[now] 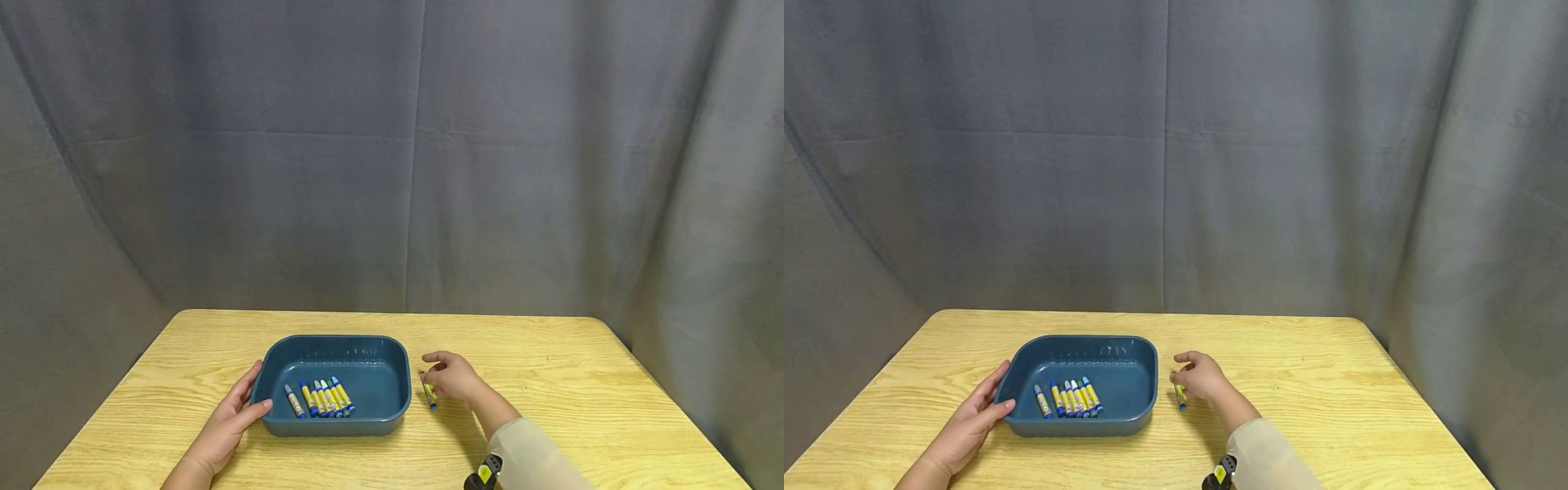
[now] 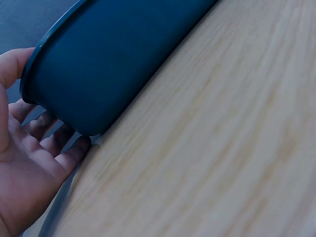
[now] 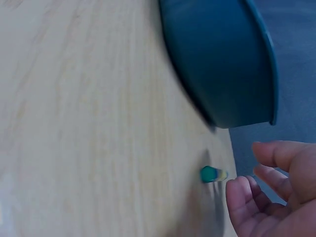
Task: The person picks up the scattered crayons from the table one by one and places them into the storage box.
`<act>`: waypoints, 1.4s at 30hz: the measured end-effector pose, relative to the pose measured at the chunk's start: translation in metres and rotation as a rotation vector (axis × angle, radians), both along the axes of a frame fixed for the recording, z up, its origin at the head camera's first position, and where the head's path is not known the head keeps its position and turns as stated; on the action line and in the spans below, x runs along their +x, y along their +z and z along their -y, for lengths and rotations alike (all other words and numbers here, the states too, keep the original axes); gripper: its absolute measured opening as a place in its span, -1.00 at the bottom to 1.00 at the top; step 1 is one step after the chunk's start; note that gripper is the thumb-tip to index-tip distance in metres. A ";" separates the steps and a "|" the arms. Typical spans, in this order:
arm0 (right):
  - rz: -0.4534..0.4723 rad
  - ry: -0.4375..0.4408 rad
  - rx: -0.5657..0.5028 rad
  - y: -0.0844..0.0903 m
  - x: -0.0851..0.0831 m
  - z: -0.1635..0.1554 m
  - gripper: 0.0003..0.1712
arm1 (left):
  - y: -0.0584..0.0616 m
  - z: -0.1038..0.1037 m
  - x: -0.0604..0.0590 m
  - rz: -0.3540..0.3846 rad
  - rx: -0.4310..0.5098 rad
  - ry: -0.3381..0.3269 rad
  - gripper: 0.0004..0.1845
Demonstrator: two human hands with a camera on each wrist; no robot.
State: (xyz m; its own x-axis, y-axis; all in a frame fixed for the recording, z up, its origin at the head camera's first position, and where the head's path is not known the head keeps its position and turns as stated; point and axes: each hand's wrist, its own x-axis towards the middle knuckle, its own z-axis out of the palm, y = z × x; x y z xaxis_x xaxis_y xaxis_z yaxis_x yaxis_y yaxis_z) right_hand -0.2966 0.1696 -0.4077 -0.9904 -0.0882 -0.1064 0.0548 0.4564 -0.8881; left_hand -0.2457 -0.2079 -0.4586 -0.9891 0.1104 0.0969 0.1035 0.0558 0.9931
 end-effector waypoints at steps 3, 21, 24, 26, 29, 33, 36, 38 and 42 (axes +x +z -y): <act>-0.006 0.000 0.022 -0.004 0.001 -0.001 -0.51 | 0.000 0.000 0.000 0.001 0.001 -0.002 -0.18; -0.069 -0.022 0.269 -0.013 0.003 0.007 -0.44 | -0.001 0.000 0.000 -0.007 0.007 -0.010 -0.18; -0.092 -0.017 0.324 -0.014 0.002 0.007 -0.47 | 0.000 0.000 0.000 0.001 0.006 -0.009 -0.18; -0.091 -0.016 0.326 -0.014 0.001 0.007 -0.47 | 0.000 0.000 0.000 0.002 0.007 -0.009 -0.18; -0.080 -0.021 0.305 -0.014 0.001 0.006 -0.47 | 0.000 0.000 0.000 0.003 0.012 -0.008 -0.18; -0.035 -0.033 0.206 -0.013 0.002 0.004 -0.45 | 0.000 -0.001 0.001 0.010 0.015 -0.009 -0.18; -0.008 -0.030 0.071 -0.012 0.001 0.002 -0.43 | 0.000 0.000 0.001 0.013 0.008 -0.005 -0.19; -0.001 -0.028 -0.018 -0.010 -0.001 0.000 -0.41 | 0.001 0.000 0.001 0.016 0.004 -0.002 -0.19; -0.007 -0.023 -0.112 0.000 -0.005 -0.002 -0.42 | 0.001 0.000 0.001 0.020 0.003 0.001 -0.18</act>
